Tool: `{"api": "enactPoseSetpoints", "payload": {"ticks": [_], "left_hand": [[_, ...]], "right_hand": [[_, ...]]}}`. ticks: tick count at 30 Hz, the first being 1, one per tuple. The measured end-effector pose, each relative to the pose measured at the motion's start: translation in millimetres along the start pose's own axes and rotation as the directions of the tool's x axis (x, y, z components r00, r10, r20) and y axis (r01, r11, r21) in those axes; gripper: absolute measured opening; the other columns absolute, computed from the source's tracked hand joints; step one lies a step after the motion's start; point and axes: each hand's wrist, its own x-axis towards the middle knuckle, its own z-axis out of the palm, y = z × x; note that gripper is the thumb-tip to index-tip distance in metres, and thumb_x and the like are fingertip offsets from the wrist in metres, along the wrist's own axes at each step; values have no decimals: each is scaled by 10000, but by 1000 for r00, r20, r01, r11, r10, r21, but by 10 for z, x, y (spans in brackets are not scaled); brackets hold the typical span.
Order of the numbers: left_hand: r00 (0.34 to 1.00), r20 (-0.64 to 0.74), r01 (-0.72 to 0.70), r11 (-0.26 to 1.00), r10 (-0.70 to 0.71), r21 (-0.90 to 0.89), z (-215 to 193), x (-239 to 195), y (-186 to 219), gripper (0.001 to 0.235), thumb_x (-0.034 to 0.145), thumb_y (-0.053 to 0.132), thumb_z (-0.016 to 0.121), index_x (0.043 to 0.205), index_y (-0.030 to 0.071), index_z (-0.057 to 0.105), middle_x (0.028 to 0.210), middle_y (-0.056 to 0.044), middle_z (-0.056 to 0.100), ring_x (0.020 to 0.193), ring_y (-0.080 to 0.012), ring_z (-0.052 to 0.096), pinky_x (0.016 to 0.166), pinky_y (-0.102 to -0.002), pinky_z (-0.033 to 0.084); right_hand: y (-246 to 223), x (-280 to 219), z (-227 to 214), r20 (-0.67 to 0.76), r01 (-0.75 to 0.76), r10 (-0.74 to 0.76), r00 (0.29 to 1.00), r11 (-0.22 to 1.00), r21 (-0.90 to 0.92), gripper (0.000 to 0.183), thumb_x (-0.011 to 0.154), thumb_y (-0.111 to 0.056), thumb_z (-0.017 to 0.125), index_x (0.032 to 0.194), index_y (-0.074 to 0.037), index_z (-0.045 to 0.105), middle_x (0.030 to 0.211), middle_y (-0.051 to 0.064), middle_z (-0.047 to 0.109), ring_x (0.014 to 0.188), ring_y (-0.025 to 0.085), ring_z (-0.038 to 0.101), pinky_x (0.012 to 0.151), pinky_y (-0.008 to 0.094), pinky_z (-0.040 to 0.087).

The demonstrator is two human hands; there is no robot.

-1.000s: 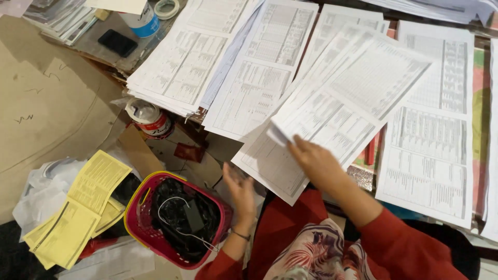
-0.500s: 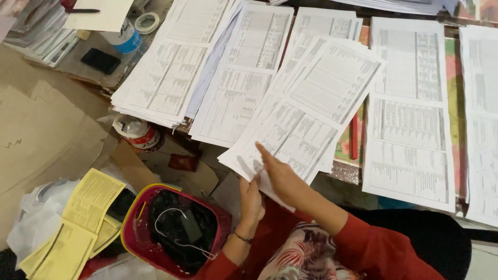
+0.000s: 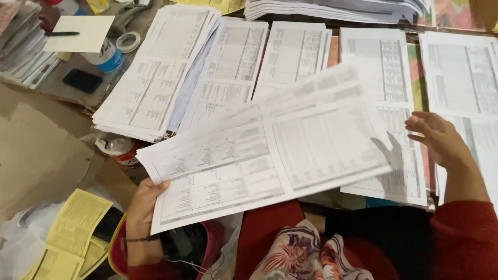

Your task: The person sits on the floor in front of a low table, sorting through a large stack of printed papers. They pick up sheets, flip through them, and place them into organized piles on the table. At one point, they use a red pen to mark a document before continuing to sort.

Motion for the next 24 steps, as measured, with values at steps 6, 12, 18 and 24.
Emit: {"api": "enactPoseSetpoints", "payload": {"ticks": [6, 12, 18, 24], "left_hand": [[951, 303, 19, 994, -52, 110, 434, 334, 229, 365, 910, 152, 727, 1199, -72, 737, 1185, -236, 764, 1003, -339, 754, 861, -468, 635], [947, 276, -234, 943, 166, 238, 1102, 580, 739, 369, 955, 155, 679, 1273, -30, 685, 1296, -172, 712, 1163, -262, 692, 1023, -393, 588], [810, 306, -561, 813, 500, 154, 1258, 904, 703, 195, 1004, -9, 655, 1177, 51, 721, 1259, -73, 718, 1192, -179, 649, 1127, -340, 531], [879, 253, -467, 840, 405, 276, 1488, 1110, 69, 387, 1010, 198, 670, 661, 170, 507, 1211, -47, 646, 1269, -268, 606, 1162, -442, 455]], "right_hand": [[690, 118, -271, 315, -305, 218, 924, 916, 261, 530, 970, -68, 513, 1463, 124, 478, 1430, 316, 580, 1203, 484, 576, 1010, 604, 476], [2106, 725, -845, -154, 199, -175, 972, 967, 157, 291, 1125, -144, 735, 1008, 104, 638, 841, 191, 612, 667, 299, 580, 501, 401, 432], [2403, 501, -1397, -17, 410, -419, 908, 878, 246, 550, 1208, -549, 493, 1262, -32, 672, 1292, 120, 688, 1171, 278, 679, 996, 428, 554], [1175, -396, -370, -231, 129, -105, 967, 988, 89, 207, 1038, 30, 661, 1213, 138, 643, 1318, 282, 637, 1233, 438, 603, 1033, 504, 549]]}}
